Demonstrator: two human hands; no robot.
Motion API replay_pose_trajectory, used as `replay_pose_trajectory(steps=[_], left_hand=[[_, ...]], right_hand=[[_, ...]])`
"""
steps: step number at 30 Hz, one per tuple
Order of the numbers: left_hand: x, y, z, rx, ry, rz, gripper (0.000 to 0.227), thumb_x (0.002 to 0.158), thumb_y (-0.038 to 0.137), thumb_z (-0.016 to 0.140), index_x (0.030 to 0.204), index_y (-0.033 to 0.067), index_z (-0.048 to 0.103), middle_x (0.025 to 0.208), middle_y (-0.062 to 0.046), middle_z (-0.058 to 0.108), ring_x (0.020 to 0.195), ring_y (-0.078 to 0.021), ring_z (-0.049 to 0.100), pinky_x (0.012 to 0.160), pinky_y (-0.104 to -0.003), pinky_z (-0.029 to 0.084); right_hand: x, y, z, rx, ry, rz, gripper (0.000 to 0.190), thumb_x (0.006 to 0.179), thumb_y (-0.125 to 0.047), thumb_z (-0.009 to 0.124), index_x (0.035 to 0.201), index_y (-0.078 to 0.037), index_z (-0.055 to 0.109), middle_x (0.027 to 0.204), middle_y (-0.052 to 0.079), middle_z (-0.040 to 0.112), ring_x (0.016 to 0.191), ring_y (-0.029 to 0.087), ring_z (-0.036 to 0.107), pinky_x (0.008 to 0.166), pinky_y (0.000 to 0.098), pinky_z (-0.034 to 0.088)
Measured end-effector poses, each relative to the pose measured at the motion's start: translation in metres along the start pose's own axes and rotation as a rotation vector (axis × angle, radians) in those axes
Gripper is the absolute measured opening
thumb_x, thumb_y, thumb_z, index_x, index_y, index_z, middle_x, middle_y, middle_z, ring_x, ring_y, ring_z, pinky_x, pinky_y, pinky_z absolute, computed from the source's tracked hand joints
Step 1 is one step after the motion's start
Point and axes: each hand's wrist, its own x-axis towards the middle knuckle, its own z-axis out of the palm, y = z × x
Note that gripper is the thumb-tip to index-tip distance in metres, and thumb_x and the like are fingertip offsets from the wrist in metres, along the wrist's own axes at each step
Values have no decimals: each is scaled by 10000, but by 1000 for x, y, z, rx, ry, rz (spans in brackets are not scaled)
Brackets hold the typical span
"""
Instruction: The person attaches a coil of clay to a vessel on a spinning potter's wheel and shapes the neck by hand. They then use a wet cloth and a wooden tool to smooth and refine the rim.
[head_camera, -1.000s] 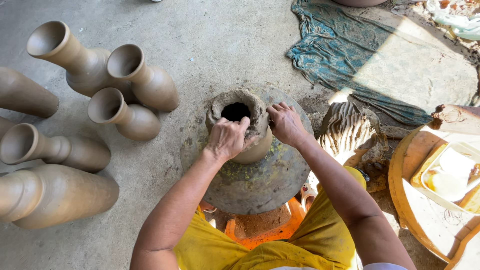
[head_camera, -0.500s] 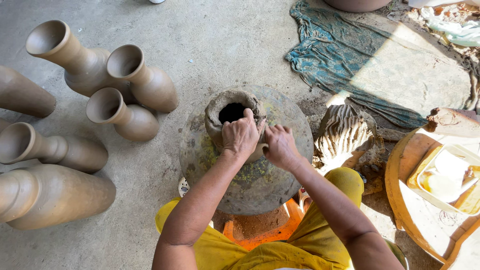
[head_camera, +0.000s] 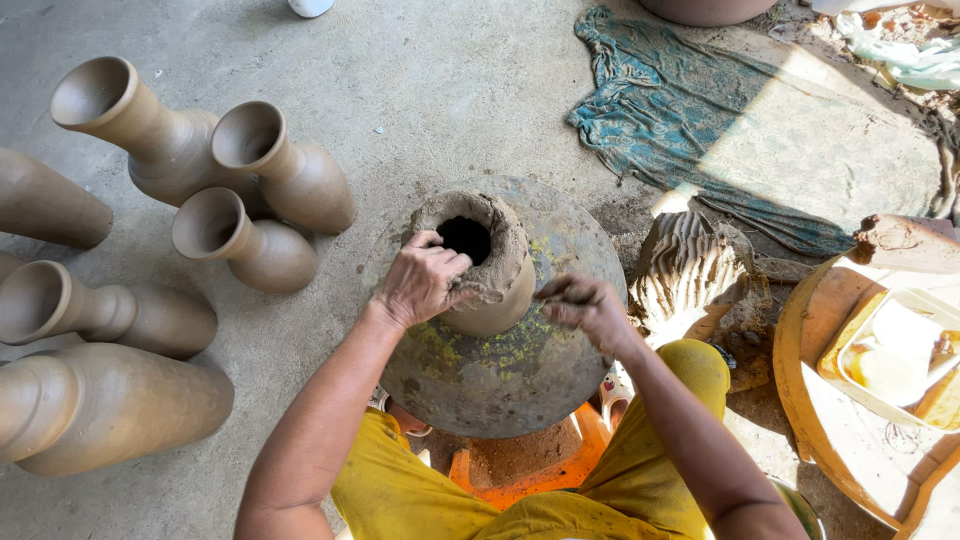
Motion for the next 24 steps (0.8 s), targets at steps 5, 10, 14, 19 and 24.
replay_pose_trajectory(steps=[5,10,14,19,24], left_hand=[[1,23,14,9,16,-183,496,943,595,630,892,105,687,668,-91,690,622,-227,678,923,-451,523],[11,43,9,33,101,-298,416,899,506,712,879,92,673,653,-110,672,593,-274,657,836,-446,496],[18,61,11,28,36,-468,441,920,515,710,813,92,648,600,-125,658,547,-292,646,851,-441,474],[28,76,14,106,102,-577,470,936,545,670,814,93,631,623,-128,678,580,-310,669,835,-469,446],[41,89,19,91,30,-701,516,941,597,611,881,85,621,640,-128,695,605,-304,690,831,-472,440]], right_hand=[[58,-11,-4,-525,278,-127,419,803,-36,778,1180,-43,595,1173,164,643,940,268,708,857,360,603],[88,-15,0,-1042,214,-183,181,1016,-177,602,1165,-93,543,1027,172,700,834,361,704,697,485,568],[71,-3,19,-1061,214,-216,224,941,-161,626,1136,-106,530,853,201,717,782,412,700,693,524,554],[45,1,44,-1029,236,-209,306,908,-167,649,1171,-88,514,782,214,710,712,429,688,626,537,550],[12,-2,89,-1268,-92,-34,216,1002,-190,568,1163,-49,544,809,168,725,699,324,713,599,473,583]])
